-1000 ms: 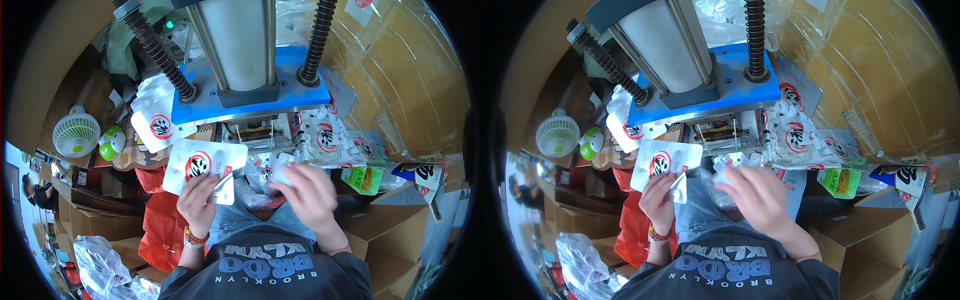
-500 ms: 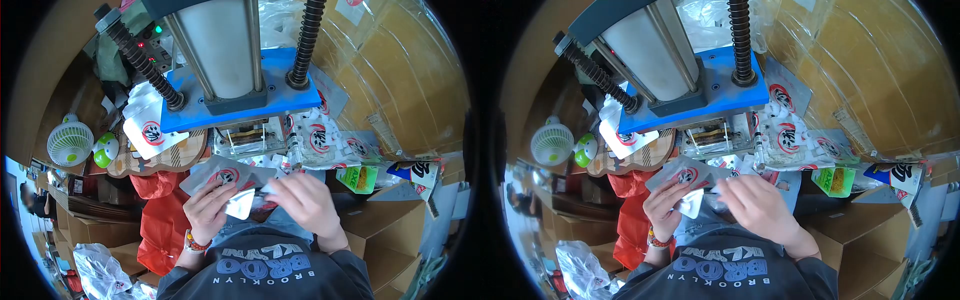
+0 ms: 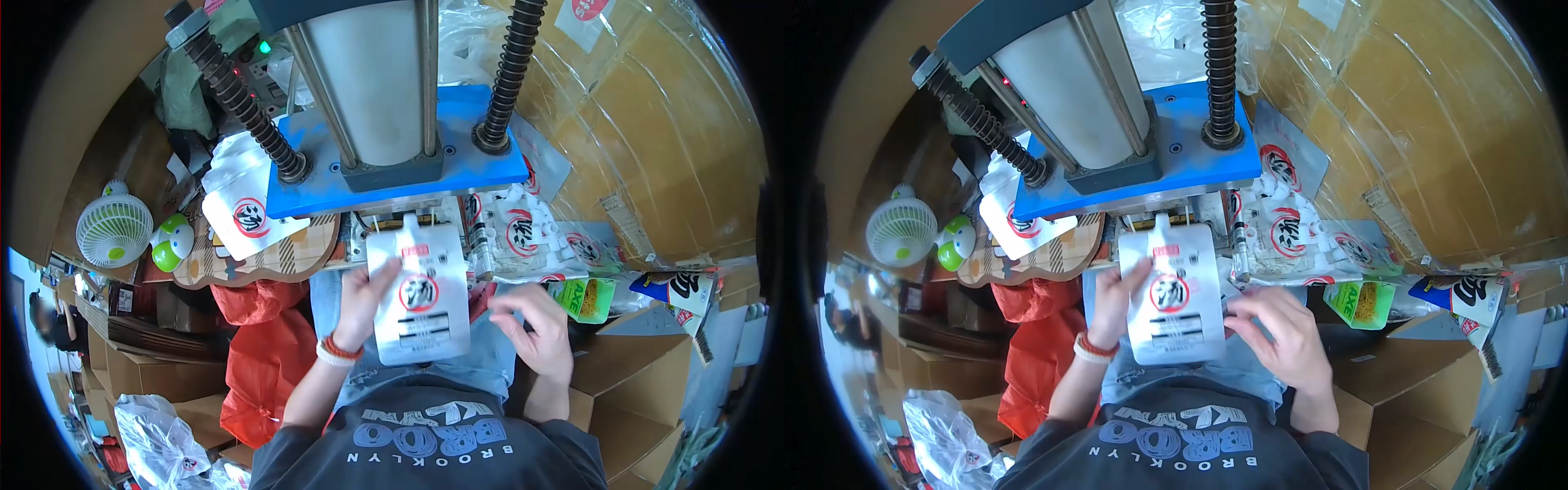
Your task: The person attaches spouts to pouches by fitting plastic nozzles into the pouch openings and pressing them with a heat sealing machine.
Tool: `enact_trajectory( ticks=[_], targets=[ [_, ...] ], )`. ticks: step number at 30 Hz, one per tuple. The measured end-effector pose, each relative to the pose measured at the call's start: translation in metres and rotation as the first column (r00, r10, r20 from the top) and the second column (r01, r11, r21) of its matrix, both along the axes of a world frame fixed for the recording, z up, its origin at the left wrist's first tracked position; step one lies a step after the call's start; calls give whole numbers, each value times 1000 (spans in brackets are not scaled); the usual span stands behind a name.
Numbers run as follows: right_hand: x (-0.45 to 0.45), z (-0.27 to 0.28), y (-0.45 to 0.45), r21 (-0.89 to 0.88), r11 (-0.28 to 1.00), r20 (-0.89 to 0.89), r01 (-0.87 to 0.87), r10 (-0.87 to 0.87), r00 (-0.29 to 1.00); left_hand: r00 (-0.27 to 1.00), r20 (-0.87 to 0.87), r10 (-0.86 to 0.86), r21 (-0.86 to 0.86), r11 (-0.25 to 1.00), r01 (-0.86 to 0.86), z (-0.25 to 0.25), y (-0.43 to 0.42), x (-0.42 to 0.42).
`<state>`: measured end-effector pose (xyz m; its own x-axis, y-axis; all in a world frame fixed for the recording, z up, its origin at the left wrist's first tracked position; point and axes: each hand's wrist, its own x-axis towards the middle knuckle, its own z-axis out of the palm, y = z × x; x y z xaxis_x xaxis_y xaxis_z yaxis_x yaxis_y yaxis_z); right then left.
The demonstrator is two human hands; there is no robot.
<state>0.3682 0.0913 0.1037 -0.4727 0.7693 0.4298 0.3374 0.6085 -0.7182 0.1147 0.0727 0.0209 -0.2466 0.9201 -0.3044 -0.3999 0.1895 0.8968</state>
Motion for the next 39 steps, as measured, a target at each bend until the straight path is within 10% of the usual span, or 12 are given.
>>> enact_trajectory(
  ticks=[5,7,12,15,18,19,24,28,32,33,36,39],
  targets=[
    [11,-187,20,-558,792,428,-248,530,732,997,73,16,52,998,-20,-23,30,-14],
    [-31,-338,30,-366,835,162,-412,493,855,995,90,32,16,999,-33,-22,28,-13],
    [-87,-398,36,-523,787,-8,-326,378,926,935,-346,82,-25,995,-96,-70,-57,-20],
    [-74,-435,26,-628,729,-118,-275,260,958,329,-896,-297,-217,941,260,-105,-90,33],
    [-69,-470,20,-723,643,-206,-254,150,967,-102,-982,-162,-191,824,534,-199,-93,35],
    [-56,-408,11,-399,874,84,-278,337,938,-159,-964,-214,-267,802,534,-217,-89,34],
    [-25,-343,-33,-666,731,477,-152,573,666,-347,-808,-476,-582,557,592,-204,-100,15],
    [17,-240,-36,-527,808,225,-262,430,874,-143,-984,-102,-174,670,721,-167,-114,4],
    [67,-69,-6,-548,821,14,162,-184,983,63,-811,-582,-395,624,674,-42,-100,-51],
    [74,-60,8,-198,939,130,282,-260,957,125,-772,-624,-413,641,647,-6,-82,-72],
    [47,-66,49,29,833,373,552,-522,768,261,-952,157,163,987,2,37,-18,-120],
    [11,-103,90,244,739,563,628,-635,529,-265,-876,404,445,888,-115,0,63,-204]
  ],
)
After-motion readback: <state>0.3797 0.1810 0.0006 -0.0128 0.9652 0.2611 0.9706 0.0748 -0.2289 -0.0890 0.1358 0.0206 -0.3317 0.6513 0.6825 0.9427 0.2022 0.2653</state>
